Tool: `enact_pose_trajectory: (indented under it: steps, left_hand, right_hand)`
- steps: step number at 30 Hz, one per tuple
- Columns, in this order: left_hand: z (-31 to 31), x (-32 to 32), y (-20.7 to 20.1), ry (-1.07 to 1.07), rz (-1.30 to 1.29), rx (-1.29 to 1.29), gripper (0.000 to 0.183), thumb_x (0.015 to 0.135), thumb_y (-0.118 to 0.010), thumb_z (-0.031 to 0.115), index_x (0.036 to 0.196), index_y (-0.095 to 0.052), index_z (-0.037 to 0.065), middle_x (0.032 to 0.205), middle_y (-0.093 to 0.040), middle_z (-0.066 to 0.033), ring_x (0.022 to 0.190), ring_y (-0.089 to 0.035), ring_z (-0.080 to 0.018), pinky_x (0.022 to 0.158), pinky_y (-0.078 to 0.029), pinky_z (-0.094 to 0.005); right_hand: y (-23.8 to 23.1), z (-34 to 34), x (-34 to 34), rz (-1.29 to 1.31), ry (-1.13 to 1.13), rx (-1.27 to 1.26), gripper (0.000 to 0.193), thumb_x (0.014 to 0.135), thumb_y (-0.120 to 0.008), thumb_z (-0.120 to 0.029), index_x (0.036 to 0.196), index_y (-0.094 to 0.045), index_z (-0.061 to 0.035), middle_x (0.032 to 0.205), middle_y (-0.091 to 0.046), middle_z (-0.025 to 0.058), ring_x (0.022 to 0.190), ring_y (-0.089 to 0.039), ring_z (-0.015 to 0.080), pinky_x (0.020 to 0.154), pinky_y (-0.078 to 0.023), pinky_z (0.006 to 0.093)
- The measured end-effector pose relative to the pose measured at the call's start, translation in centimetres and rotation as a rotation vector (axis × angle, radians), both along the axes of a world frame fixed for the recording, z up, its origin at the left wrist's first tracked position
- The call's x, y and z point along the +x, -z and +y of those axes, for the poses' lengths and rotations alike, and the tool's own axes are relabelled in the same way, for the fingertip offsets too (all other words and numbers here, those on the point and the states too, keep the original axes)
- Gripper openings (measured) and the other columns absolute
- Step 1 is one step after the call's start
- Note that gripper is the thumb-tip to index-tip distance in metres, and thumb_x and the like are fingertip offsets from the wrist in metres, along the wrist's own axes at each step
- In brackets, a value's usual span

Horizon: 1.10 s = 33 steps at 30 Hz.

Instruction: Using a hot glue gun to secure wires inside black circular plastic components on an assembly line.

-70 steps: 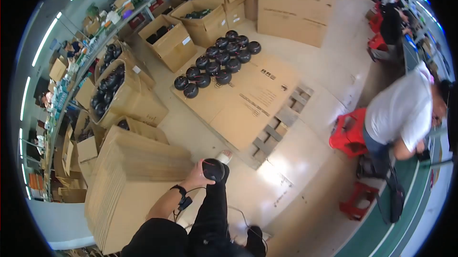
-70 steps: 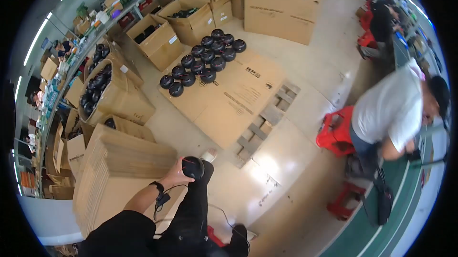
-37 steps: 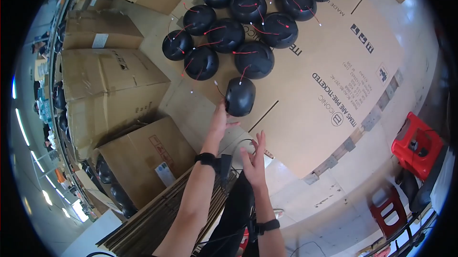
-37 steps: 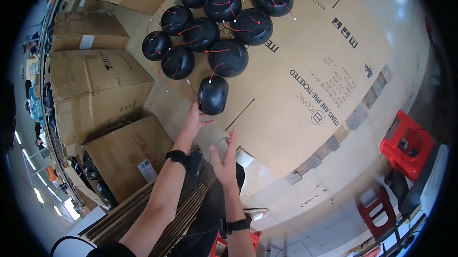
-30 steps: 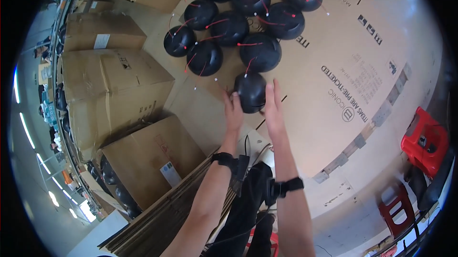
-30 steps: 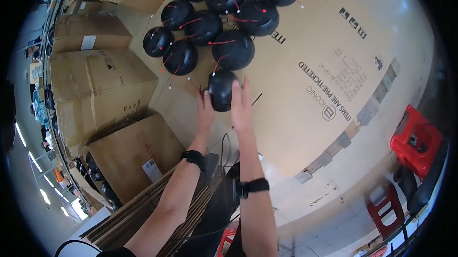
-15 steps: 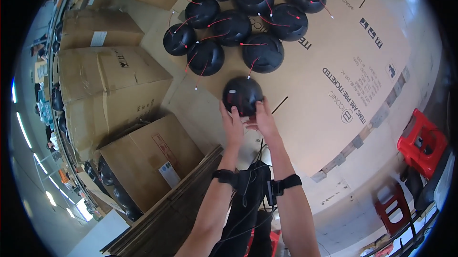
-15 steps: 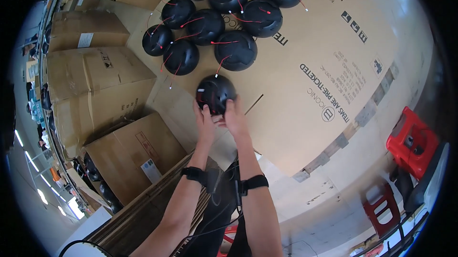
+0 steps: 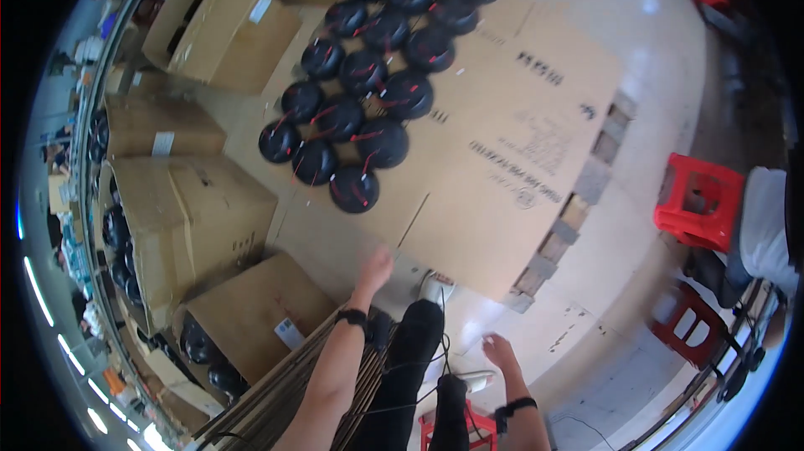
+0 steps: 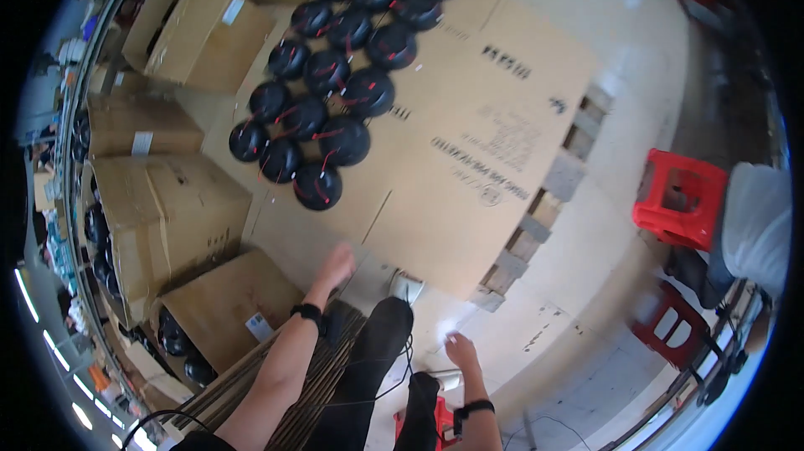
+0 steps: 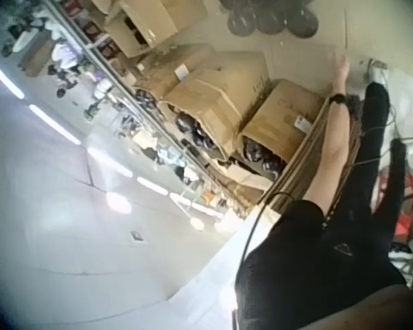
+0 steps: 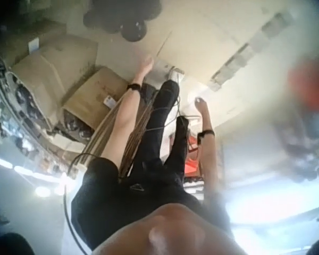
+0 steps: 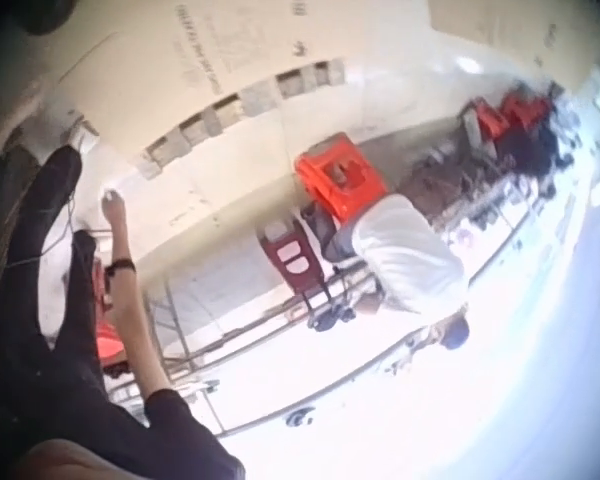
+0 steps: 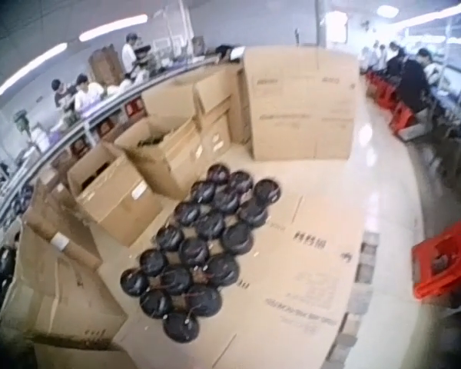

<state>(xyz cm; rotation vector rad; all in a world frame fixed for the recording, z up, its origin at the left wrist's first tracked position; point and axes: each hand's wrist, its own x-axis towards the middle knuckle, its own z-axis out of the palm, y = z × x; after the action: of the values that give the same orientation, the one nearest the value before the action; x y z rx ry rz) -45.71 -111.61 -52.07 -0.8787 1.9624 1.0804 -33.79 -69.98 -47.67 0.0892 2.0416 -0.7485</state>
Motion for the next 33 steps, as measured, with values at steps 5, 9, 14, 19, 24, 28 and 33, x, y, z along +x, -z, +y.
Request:
enact_pose_trajectory:
  steps: [5, 9, 14, 19, 24, 28, 33]
  left_hand:
    - [12.5, 4.5, -10.5, 0.640, 0.154, 0.242, 0.022, 0.094, -0.059, 0.029, 0.097, -0.067, 0.009, 0.091, -0.072, -0.0152, 0.086, -0.069, -0.0347, 0.074, -0.054, -0.0439]
    - [12.0, 11.6, -16.2, 0.629, 0.045, 0.425, 0.023, 0.096, -0.059, 0.027, 0.104, -0.068, 0.008, 0.090, -0.073, -0.0140, 0.084, -0.071, -0.0294, 0.074, -0.054, -0.0400]
    - [10.0, 19.6, -23.2, 1.052, -0.106, 0.150, 0.021, 0.086, -0.061, 0.026, 0.089, -0.072, 0.008, 0.080, -0.073, -0.0117, 0.076, -0.072, -0.0214, 0.068, -0.056, -0.0390]
    - [26.2, 12.4, -28.9, 1.250, -0.083, 0.316, 0.025, 0.093, -0.059, 0.026, 0.091, -0.071, 0.004, 0.079, -0.072, -0.0074, 0.071, -0.068, -0.0179, 0.060, -0.055, -0.0344]
    - [41.8, 16.9, -35.2, 1.323, -0.088, 0.344, 0.027, 0.093, -0.060, 0.028, 0.097, -0.070, 0.004, 0.080, -0.072, -0.0086, 0.072, -0.069, -0.0179, 0.062, -0.056, -0.0348]
    - [43.7, 22.6, -36.0, 1.314, -0.223, 0.301, 0.029, 0.093, -0.060, 0.031, 0.102, -0.070, 0.004, 0.081, -0.072, -0.0096, 0.073, -0.070, -0.0179, 0.062, -0.057, -0.0352]
    - [54.5, 21.6, -37.5, 1.593, -0.120, 0.081, 0.033, 0.098, -0.057, 0.032, 0.111, -0.067, 0.004, 0.087, -0.072, -0.0086, 0.072, -0.068, -0.0188, 0.061, -0.057, -0.0337]
  right_hand:
    - [-14.6, 13.2, 4.2, -0.181, 0.983, -0.076, 0.031, 0.100, -0.045, -0.015, 0.120, -0.064, -0.0010, 0.090, -0.073, 0.0152, 0.074, -0.071, 0.0189, 0.063, -0.057, 0.0299]
    - [-24.6, 18.2, 8.3, 0.088, 1.033, -0.141, 0.030, 0.101, -0.044, -0.012, 0.123, -0.062, -0.0009, 0.090, -0.073, 0.0145, 0.076, -0.071, 0.0202, 0.067, -0.058, 0.0316]
    - [-36.1, 21.0, 20.0, 0.367, 1.031, -0.255, 0.031, 0.100, -0.043, -0.011, 0.120, -0.065, -0.0020, 0.090, -0.073, 0.0098, 0.078, -0.069, 0.0155, 0.071, -0.057, 0.0302]
    - [-39.6, 23.1, 37.2, 0.274, 0.993, -0.209, 0.034, 0.103, -0.046, -0.025, 0.119, -0.066, -0.0024, 0.084, -0.072, 0.0080, 0.075, -0.068, 0.0138, 0.070, -0.056, 0.0292]
    - [-35.8, 23.4, 53.9, 0.219, 1.508, -0.513, 0.035, 0.102, -0.053, -0.031, 0.122, -0.061, -0.0035, 0.088, -0.070, 0.0102, 0.075, -0.067, 0.0178, 0.069, -0.056, 0.0333]
    - [-36.3, 18.2, 61.8, 0.303, 1.845, -0.623, 0.041, 0.098, -0.058, -0.032, 0.126, -0.058, -0.0020, 0.096, -0.069, 0.0139, 0.083, -0.067, 0.0230, 0.075, -0.057, 0.0377]
    - [-37.0, 15.6, 66.7, 0.390, 2.229, -0.703, 0.051, 0.094, -0.064, -0.034, 0.131, -0.054, -0.0001, 0.107, -0.067, 0.0184, 0.094, -0.068, 0.0294, 0.082, -0.057, 0.0432]
